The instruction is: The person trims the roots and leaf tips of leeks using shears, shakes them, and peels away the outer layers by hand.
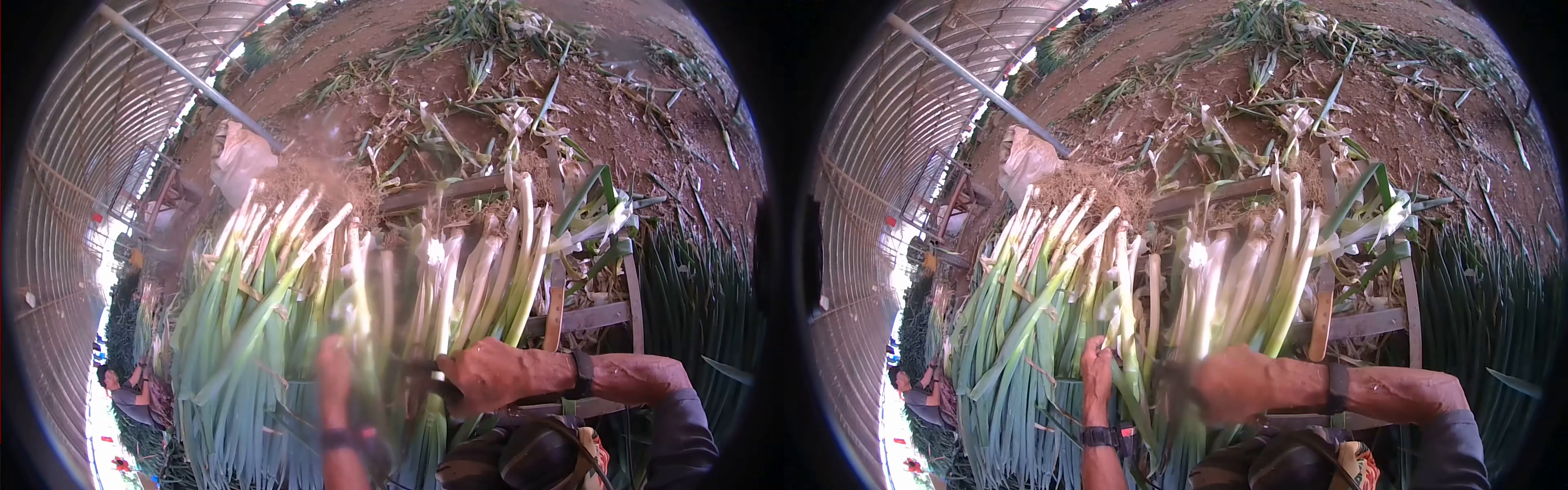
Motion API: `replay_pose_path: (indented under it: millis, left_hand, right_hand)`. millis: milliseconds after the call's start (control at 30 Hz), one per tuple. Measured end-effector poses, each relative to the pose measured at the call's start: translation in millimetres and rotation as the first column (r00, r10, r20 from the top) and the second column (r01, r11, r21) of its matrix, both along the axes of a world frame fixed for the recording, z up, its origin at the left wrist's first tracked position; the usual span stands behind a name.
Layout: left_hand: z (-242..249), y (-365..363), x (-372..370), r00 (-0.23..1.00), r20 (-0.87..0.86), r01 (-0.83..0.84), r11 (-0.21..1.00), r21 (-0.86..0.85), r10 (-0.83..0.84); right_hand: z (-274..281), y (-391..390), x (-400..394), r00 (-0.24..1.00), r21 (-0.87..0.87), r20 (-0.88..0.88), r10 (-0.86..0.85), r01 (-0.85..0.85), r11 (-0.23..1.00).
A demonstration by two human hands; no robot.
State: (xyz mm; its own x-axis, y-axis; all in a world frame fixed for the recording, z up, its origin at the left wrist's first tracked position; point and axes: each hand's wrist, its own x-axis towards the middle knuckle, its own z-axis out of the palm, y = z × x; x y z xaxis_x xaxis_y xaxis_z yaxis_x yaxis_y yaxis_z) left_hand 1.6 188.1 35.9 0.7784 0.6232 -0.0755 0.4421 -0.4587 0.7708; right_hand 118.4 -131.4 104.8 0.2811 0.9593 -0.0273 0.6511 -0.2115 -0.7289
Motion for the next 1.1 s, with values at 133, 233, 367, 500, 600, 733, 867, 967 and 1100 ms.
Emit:
replay_pose_path:
  millis: [133,233,367,500,600,733,867,967,1100]
  left_hand:
    - [-40,21,-2,0.998,0.024,-0.056,0.998,-0.007,0.056]
    - [-69,36,-2,0.997,0.062,-0.035,0.999,-0.014,0.036]
    - [-51,14,6,0.982,0.036,0.148,0.885,0.441,-0.183]
    - [-19,-24,15,0.983,-0.143,0.182,0.743,0.644,-0.116]
    - [-18,-30,17,0.971,-0.188,0.235,0.454,0.859,-0.148]
    - [-11,-39,29,0.911,-0.376,0.413,0.408,0.814,-0.172]
    - [-5,-49,54,0.83,-0.558,0.423,0.655,0.626,-0.003]
    - [-23,-37,54,0.898,-0.439,0.324,0.736,0.595,-0.04]
    - [-4,-59,39,0.893,-0.434,0.368,0.751,0.548,-0.12]
  right_hand:
    - [0,3,12,1.0,0.045,-0.011,-0.016,0.017,0.999]
    - [3,8,20,0.997,0.012,-0.072,-0.037,0.038,0.999]
    - [-5,22,32,0.992,-0.046,-0.075,-0.103,0.099,0.994]
    - [-15,26,39,0.988,0.032,-0.07,-0.138,0.141,0.99]
    - [-24,31,42,0.976,-0.035,-0.125,-0.179,0.176,0.984]
    - [-29,32,45,0.984,-0.03,-0.065,-0.169,0.167,0.986]
    - [-45,36,44,0.981,0.048,-0.038,-0.188,0.19,0.981]
    - [-45,31,44,0.978,0.097,-0.04,-0.205,0.208,0.973]
    - [-46,27,49,0.967,0.02,-0.09,-0.238,0.241,0.97]
